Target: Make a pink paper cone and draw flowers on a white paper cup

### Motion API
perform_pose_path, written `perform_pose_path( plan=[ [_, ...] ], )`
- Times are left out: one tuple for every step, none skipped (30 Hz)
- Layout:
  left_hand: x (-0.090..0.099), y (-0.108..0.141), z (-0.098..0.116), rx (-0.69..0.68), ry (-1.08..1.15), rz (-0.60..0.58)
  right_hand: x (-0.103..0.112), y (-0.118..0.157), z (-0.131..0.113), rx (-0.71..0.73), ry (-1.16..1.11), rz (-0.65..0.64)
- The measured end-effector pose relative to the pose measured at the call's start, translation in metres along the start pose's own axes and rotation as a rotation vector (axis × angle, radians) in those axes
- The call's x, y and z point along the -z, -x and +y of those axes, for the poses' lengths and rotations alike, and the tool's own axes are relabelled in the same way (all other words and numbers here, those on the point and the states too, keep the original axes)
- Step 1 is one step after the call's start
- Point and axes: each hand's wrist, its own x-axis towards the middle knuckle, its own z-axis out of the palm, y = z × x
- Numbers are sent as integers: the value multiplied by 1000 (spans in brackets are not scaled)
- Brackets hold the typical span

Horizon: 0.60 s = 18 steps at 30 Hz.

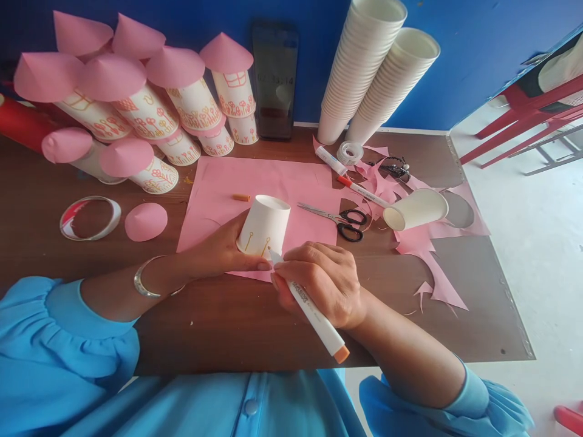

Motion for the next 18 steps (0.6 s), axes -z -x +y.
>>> perform_pose_path(
  plan=[
    [0,0,0,1,-2,2,0,0,0,-6,4,1],
    [0,0,-1,1,-1,2,-1,1,1,-11,6,3],
    [0,0,-1,1,2,3,-1,1,1,-17,9,4],
    [0,0,-1,2,4,6,-2,1,1,-18,11,4],
    [-1,0,-1,3,7,7,-2,1,1,-19,14,3],
    [-1,1,-1,5,9,7,-2,1,1,-19,18,1],
    [-1,1,0,9,11,7,-2,0,1,-14,22,1],
    [-1,1,0,14,14,9,-2,0,1,-10,27,2],
    [-1,1,1,17,19,7,-2,0,2,-7,30,2],
    [-1,0,2,17,28,3,-2,0,2,-6,30,1],
    [-1,0,2,13,36,-3,-2,0,2,-7,28,1],
    [-1,0,2,8,44,-10,-2,0,2,-9,23,4],
    [-1,0,2,-1,52,-18,-2,0,2,-15,15,3],
    [0,-1,1,-10,58,-25,-2,1,3,-26,8,2],
    [0,-1,1,-16,62,-27,-2,1,3,-34,0,5],
    [0,-1,0,-19,65,-25,-2,1,3,-40,-6,9],
    [0,-1,0,-19,66,-22,-3,2,3,-46,-10,11],
    [0,-2,0,-17,67,-17,-3,2,3,-49,-13,12]
  ],
)
